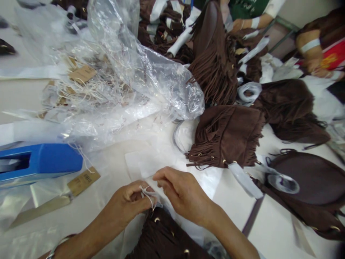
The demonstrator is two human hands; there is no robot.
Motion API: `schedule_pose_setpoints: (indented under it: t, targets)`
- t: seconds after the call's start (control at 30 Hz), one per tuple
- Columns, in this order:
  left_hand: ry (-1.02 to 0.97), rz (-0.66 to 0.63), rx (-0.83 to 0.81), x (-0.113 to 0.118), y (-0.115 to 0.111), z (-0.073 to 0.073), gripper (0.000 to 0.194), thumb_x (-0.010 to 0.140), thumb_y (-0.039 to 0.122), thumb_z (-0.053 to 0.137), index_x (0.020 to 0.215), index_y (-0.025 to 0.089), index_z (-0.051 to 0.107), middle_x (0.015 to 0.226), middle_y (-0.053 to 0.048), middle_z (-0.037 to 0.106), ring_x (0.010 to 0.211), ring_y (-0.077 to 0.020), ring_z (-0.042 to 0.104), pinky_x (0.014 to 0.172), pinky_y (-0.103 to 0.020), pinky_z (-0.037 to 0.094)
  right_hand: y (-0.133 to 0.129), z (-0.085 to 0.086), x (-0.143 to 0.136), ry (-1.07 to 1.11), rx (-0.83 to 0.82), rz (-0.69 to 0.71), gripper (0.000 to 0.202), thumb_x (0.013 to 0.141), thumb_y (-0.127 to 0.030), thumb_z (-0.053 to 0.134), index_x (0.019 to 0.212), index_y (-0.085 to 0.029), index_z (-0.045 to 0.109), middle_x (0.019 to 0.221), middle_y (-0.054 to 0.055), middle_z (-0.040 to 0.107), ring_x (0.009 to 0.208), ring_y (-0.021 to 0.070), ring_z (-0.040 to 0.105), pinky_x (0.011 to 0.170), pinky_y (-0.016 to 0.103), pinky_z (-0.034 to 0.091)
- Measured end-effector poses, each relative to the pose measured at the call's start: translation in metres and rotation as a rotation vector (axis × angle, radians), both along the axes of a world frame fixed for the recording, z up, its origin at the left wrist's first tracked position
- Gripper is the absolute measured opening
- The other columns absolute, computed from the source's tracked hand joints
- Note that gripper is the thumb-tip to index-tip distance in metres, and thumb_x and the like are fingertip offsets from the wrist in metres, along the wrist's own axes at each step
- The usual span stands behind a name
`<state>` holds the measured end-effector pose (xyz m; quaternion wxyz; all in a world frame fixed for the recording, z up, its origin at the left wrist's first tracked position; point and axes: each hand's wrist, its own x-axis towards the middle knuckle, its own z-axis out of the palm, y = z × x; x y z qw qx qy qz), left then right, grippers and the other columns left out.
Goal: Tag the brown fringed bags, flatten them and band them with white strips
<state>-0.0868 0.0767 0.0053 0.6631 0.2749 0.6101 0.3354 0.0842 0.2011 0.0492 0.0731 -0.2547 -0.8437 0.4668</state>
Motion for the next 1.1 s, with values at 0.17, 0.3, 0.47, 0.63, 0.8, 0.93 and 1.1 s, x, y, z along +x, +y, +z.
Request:
schedule_pose_setpoints:
  t: [0.17,0.3,0.47,0.63,0.8,0.93,1.1]
  targets:
    - [0.161,0.024,0.114,0.002,-0.004,0.004,0.026,0.084,0.047,0.064,0.086,0.021,0.068,0.093,-0.003,0.059,0.083,-0.0176,0.056,0.071,-0.026,0.045,-0.022,0.013,0.008,-0.04,0.05,0.03,0.009,0.096,-0.028,0.056,0.102,-0.021,0.054,0.093,0.0,0.063,0.082,0.0139,0.059,0.07,0.025,0.042]
    - [0.157,0.037,0.139,0.001,0.0,0.01,0.023,0.084,0.042,0.063,0.074,0.021,0.064,0.084,-0.001,0.055,0.084,-0.0188,0.056,0.074,-0.027,0.045,-0.042,0.007,0.003,-0.196,0.341,0.058,0.01,0.094,-0.028,0.061,0.096,-0.02,0.057,0.09,0.002,0.063,0.078,0.0194,0.059,0.065,0.03,0.042]
    - [0.147,-0.057,0.197,-0.002,0.004,0.007,0.024,0.089,0.04,0.059,0.077,0.021,0.067,0.079,-0.001,0.062,0.081,-0.0197,0.059,0.077,-0.029,0.045,-0.051,-0.003,-0.004,-0.31,0.401,-0.004,0.004,0.093,-0.016,0.058,0.093,-0.02,0.057,0.086,0.003,0.063,0.07,0.0198,0.06,0.059,0.031,0.041]
    - [0.214,-0.137,0.227,-0.005,0.007,0.01,0.023,0.093,0.04,0.056,0.083,0.024,0.069,0.086,-0.001,0.065,0.088,-0.0204,0.061,0.081,-0.029,0.044,-0.048,-0.003,-0.002,-0.363,0.216,-0.003,0.015,0.095,-0.016,0.046,0.101,-0.021,0.059,0.095,0.004,0.066,0.075,0.0191,0.065,0.062,0.03,0.044]
    - [0.268,-0.175,0.251,-0.006,0.008,0.012,0.023,0.093,0.041,0.054,0.087,0.024,0.068,0.092,-0.002,0.068,0.093,-0.0217,0.061,0.085,-0.03,0.045,-0.048,-0.002,-0.003,-0.334,0.146,-0.036,0.018,0.097,-0.021,0.043,0.105,-0.022,0.059,0.098,0.003,0.067,0.079,0.0196,0.066,0.067,0.031,0.047]
    - [0.309,-0.204,0.25,-0.006,0.007,0.01,0.024,0.093,0.04,0.049,0.082,0.023,0.063,0.088,-0.002,0.066,0.087,-0.0211,0.06,0.079,-0.03,0.045,-0.047,0.002,-0.01,-0.32,0.13,-0.011,0.019,0.097,-0.024,0.045,0.11,-0.021,0.058,0.104,0.005,0.069,0.086,0.0216,0.067,0.071,0.032,0.049]
    - [0.345,-0.232,0.294,-0.008,0.009,0.008,0.014,0.084,0.033,0.051,0.079,0.022,0.059,0.085,-0.002,0.065,0.083,-0.022,0.06,0.076,-0.031,0.042,-0.045,0.008,-0.021,-0.367,0.09,0.016,0.019,0.096,-0.027,0.046,0.107,-0.021,0.06,0.105,0.005,0.071,0.089,0.0234,0.069,0.074,0.034,0.05]
